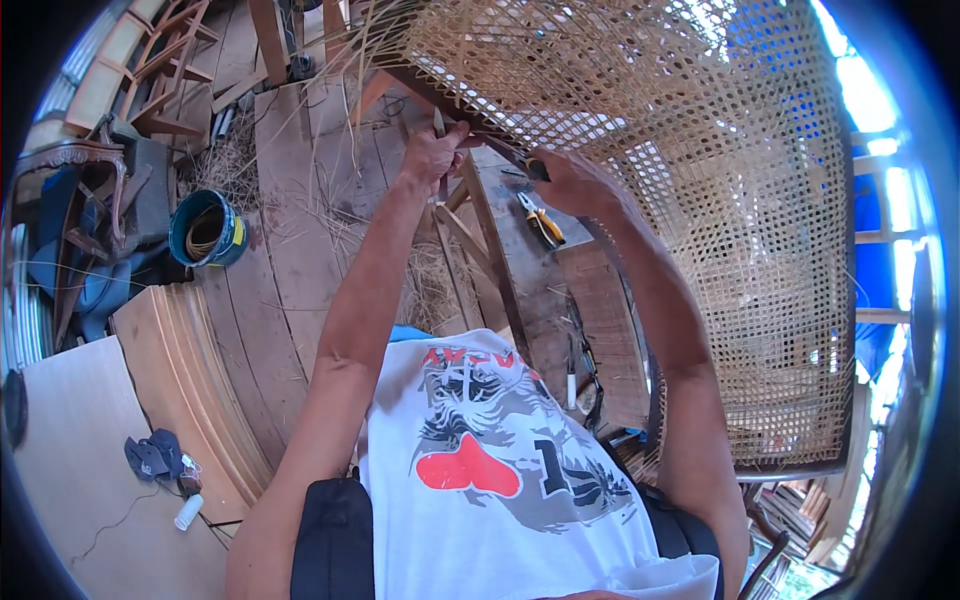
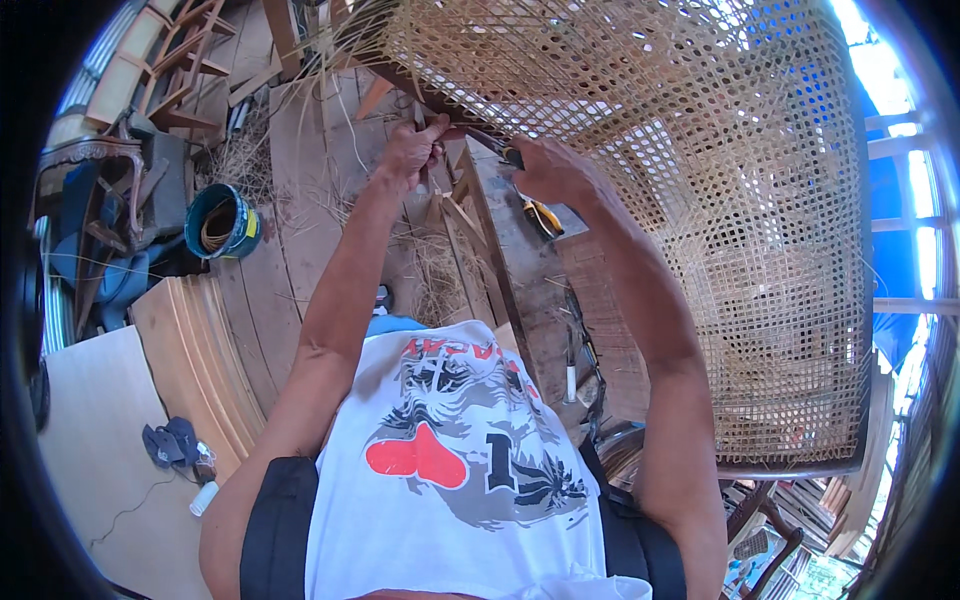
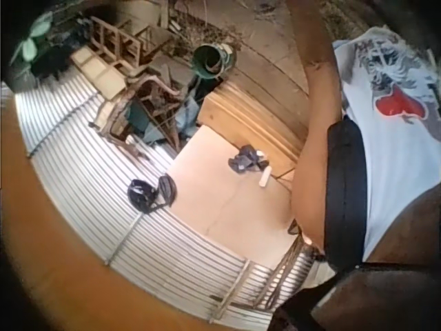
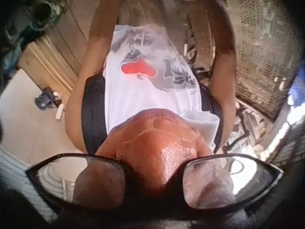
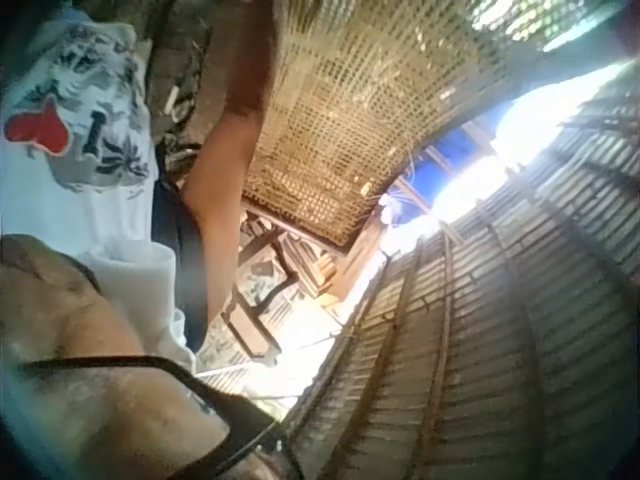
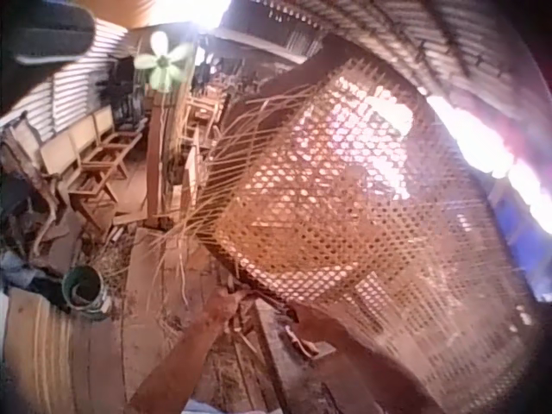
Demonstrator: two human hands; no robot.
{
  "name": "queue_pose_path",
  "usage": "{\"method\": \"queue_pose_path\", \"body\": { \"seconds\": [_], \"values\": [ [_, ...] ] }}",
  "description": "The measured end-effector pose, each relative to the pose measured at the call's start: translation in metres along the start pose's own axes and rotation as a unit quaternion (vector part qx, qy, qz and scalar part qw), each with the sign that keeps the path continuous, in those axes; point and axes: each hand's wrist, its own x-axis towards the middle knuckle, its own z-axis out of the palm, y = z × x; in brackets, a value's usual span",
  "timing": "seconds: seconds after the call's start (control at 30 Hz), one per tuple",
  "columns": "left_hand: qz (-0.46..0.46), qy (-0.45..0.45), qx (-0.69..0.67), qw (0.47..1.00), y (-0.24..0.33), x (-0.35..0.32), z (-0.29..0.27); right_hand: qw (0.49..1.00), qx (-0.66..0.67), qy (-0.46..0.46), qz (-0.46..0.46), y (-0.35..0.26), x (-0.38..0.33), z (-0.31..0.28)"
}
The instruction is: The person weaves cane strips into a chair back mesh, trims excess strips along the frame using pliers, and selects and scrapes new cane strips with a knife.
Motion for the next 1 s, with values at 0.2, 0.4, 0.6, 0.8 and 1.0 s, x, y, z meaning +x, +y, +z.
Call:
{"method": "queue_pose_path", "body": {
  "seconds": [0.2,0.4,0.6,0.8,1.0],
  "values": [
    [0.049,0.131,0.086,0.986,-0.01,0.024,0.006,0.999,-0.018,0.019,-0.045,0.034,0.005,0.025],
    [0.048,0.151,0.106,0.982,-0.013,0.03,0.004,0.998,0.004,0.034,-0.05,0.03,-0.003,0.017],
    [0.034,0.137,0.06,0.988,-0.005,0.023,0.013,0.999,-0.002,0.031,-0.045,0.037,-0.006,0.018],
    [0.055,0.146,0.046,0.987,-0.004,0.016,0.017,0.999,-0.006,0.019,-0.049,0.036,-0.009,0.021],
    [0.03,0.139,0.059,0.988,-0.002,0.017,0.013,0.998,0.007,0.047,-0.052,0.045,-0.009,0.031]
  ]
}}
